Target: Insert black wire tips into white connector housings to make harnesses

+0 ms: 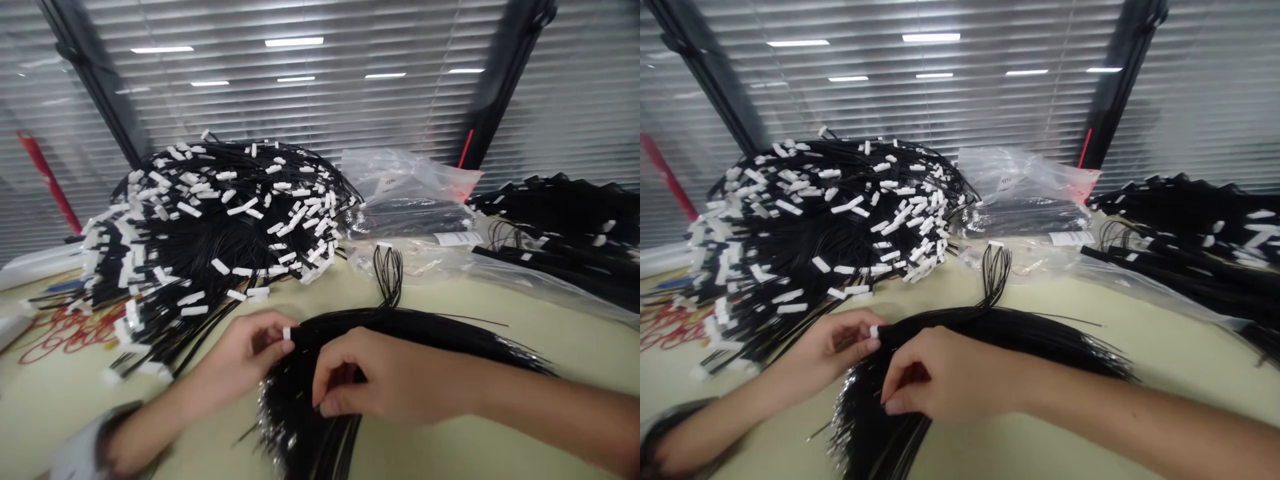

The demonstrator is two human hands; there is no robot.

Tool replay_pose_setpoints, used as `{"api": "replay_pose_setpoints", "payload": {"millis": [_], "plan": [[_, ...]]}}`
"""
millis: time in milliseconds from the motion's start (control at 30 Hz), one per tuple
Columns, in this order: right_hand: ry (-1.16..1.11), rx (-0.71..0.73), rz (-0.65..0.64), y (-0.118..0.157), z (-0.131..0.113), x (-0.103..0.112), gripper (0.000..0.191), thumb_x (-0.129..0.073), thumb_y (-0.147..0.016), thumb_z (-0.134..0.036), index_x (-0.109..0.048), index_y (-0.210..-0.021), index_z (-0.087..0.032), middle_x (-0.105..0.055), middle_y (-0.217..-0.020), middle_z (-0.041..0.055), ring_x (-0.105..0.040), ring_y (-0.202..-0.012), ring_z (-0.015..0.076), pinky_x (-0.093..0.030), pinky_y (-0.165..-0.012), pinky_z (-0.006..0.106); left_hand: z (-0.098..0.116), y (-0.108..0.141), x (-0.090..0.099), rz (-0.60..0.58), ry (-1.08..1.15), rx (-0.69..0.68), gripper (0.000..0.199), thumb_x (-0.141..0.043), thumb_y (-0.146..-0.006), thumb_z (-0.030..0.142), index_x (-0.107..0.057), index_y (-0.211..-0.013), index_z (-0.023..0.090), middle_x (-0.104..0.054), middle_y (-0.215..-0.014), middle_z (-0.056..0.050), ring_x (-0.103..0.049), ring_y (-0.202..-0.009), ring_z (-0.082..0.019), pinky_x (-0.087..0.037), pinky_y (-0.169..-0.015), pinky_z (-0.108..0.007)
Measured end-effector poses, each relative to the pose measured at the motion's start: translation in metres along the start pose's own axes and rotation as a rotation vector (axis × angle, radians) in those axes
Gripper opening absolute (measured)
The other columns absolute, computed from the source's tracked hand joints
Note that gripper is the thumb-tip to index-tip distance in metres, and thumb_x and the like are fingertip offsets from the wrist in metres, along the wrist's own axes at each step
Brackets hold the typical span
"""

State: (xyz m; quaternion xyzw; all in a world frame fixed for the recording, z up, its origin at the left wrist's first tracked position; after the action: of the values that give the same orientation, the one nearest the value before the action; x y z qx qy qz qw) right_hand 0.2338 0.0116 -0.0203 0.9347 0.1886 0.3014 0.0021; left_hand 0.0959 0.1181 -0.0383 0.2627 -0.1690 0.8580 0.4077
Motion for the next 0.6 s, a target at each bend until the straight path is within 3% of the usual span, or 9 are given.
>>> {"api": "replay_pose_setpoints", "payload": {"millis": [100, 233, 333, 500, 600], "plan": [[-0.117, -0.081, -0.023, -0.003, 0.002, -0.003, 0.019, -0.053, -0.077, -0.03, -0.063, -0.084, -0.015, -0.055, -0.068, -0.001, -0.043, -0.058, 0.0049, -0.034, -0.052, 0.017, -0.001, 0.0, 0.003, -0.016, 0.165, 0.077, 0.011, -0.059, -0.073, 0.019, -0.06, -0.083, 0.016, -0.054, -0.061, 0.004, -0.049, -0.057, -0.01, -0.039, -0.054, -0.022], [-0.198, -0.103, 0.072, -0.005, 0.002, -0.007, 0.019, -0.057, -0.074, -0.032, -0.058, -0.074, -0.014, -0.046, -0.061, -0.0035, -0.038, -0.054, 0.0037, -0.029, -0.048, 0.016, 0.002, 0.002, 0.004, 0.026, 0.322, 0.159, 0.013, -0.065, -0.068, 0.017, -0.06, -0.081, 0.015, -0.055, -0.06, 0.004, -0.048, -0.056, -0.009, -0.038, -0.054, -0.021], [-0.242, -0.124, 0.179, -0.007, 0.005, -0.008, 0.018, -0.051, -0.078, -0.031, -0.055, -0.074, -0.014, -0.049, -0.061, -0.0028, -0.04, -0.053, 0.004, -0.031, -0.048, 0.016, 0.001, 0.003, 0.002, 0.005, 0.42, 0.179, 0.013, -0.065, -0.07, 0.018, -0.061, -0.082, 0.014, -0.057, -0.061, 0.004, -0.049, -0.057, -0.009, -0.038, -0.057, -0.021], [-0.085, -0.06, 0.428, -0.005, 0.006, -0.002, 0.017, -0.048, -0.08, -0.029, -0.058, -0.072, -0.017, -0.051, -0.061, -0.0035, -0.038, -0.053, 0.004, -0.029, -0.047, 0.017, -0.009, 0.005, 0.009, 0.002, 0.505, 0.184, 0.017, -0.065, -0.073, 0.024, -0.062, -0.088, 0.016, -0.061, -0.074, 0.0, -0.052, -0.068, -0.01, -0.038, -0.066, -0.023], [-0.044, -0.066, 0.479, -0.001, 0.003, 0.0, 0.019, -0.048, -0.08, -0.031, -0.059, -0.07, -0.018, -0.051, -0.058, -0.0042, -0.038, -0.051, 0.0041, -0.028, -0.045, 0.017, -0.01, 0.007, 0.01, -0.013, 0.49, 0.193, 0.02, -0.065, -0.074, 0.025, -0.063, -0.091, 0.015, -0.062, -0.081, -0.002, -0.053, -0.075, -0.013, -0.038, -0.071, -0.024]]}}
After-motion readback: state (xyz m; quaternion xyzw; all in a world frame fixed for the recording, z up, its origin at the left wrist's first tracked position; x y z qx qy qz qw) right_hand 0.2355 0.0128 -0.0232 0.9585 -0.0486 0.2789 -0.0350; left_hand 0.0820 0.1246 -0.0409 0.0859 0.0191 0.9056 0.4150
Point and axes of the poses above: each hand's wrist, its own y-axis away from the middle knuckle, its own x-axis out of the back of the hand, z = x × y, the point moved 3 cm from there along -y, towards the middle knuckle
